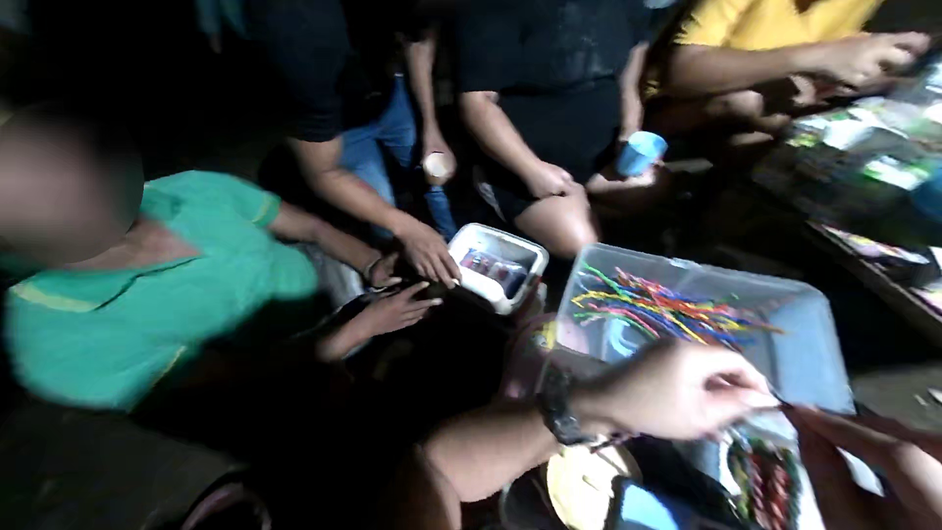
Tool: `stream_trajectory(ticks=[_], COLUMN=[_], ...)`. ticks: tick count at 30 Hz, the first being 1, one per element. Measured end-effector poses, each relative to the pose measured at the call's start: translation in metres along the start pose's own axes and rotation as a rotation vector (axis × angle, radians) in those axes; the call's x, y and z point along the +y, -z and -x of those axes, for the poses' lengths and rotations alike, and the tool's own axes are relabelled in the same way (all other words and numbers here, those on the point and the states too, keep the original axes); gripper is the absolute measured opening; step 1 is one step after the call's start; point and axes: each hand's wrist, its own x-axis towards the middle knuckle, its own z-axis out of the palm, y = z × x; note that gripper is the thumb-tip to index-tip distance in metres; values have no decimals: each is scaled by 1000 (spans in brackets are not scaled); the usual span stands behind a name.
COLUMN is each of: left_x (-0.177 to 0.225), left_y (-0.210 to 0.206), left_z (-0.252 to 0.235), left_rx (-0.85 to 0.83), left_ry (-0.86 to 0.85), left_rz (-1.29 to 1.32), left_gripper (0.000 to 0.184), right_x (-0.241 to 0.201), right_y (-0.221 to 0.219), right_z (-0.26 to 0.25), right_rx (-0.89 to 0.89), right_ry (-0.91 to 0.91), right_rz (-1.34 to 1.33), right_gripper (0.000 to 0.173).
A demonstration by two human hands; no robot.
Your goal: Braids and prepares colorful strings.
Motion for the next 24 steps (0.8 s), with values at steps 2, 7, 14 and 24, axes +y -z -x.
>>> stream_trajectory(ticks=[2,7,14,24], left_x=[5,1,-16,-29], left_y=[8,12,18,15], left_z=[0,-2,-1,2], left_rx=[-74,-197,-336,-98], left_ry=[164,411,345,57], left_rz=[232,633,763,-206], left_gripper=[17,17,18,14], right_x=[0,-4,-1,1], right_y=[-8,-11,-15,-16], right_z=[-2,-3,-6,-4], right_rx=[84,162,18,-160], right_ry=[30,61,-191,-262], right_rz=[-13,-19,-492,-324], right_gripper=[7,3,13,20])
